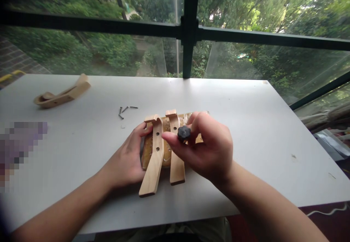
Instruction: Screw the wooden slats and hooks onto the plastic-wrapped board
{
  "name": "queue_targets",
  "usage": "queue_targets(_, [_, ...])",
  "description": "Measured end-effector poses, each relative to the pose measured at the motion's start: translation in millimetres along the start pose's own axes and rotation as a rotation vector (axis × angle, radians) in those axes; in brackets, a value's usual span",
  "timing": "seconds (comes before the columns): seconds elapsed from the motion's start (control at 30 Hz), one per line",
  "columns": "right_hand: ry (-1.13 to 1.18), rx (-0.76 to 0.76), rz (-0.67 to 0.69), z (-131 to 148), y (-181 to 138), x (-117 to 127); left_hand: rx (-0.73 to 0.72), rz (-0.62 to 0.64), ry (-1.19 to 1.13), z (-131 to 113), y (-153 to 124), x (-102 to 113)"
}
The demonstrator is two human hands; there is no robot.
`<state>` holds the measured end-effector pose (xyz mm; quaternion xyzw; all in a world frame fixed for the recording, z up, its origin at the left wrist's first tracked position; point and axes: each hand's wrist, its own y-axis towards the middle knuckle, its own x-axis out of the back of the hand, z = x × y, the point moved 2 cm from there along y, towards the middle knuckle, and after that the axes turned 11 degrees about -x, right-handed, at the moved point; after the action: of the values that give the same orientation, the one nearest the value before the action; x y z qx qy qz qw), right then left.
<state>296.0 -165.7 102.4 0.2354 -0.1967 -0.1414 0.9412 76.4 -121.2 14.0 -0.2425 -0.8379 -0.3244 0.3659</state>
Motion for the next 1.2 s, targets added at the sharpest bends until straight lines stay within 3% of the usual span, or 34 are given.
queue_targets(0.13, [0.073, 0.080, -0.199, 0.6, 8.1, 12.0, -0.020, 0.005, -0.038, 0.3, 0.9, 1.1])
queue_targets(0.27, [0.026, 0.233, -0.319, -16.3, 23.3, 35.0, -0.018, 0.027, -0.054, 1.9, 1.8, 3.2])
queue_targets(0.4, [-0.082, 0.083, -0.264, -49.9, 28.8, 53.5, -0.012, 0.037, -0.075, 1.9, 2.4, 3.9])
queue_targets(0.57, [-0.051, -0.019, -0.162, -81.6, 22.7, 53.6, -0.004, -0.003, -0.099, 2.0, 1.0, 4.2])
queue_targets(0.73, [0.006, -0.087, 0.003, -94.6, 19.0, 44.8, 0.017, -0.051, -0.124, 7.8, -0.9, 7.8])
queue_targets(0.93, [0.056, -0.140, 0.063, -98.2, 15.8, 44.0, 0.075, -0.113, -0.229, 14.6, -2.4, 10.3])
queue_targets(1.03, [0.039, -0.087, 0.023, -94.1, 16.5, 45.6, 0.033, -0.128, -0.233, 14.5, -3.3, 10.9])
queue_targets(1.2, [0.136, -0.034, -0.152, -89.2, 18.5, 49.1, -0.040, -0.128, -0.213, 10.7, -2.8, 15.0])
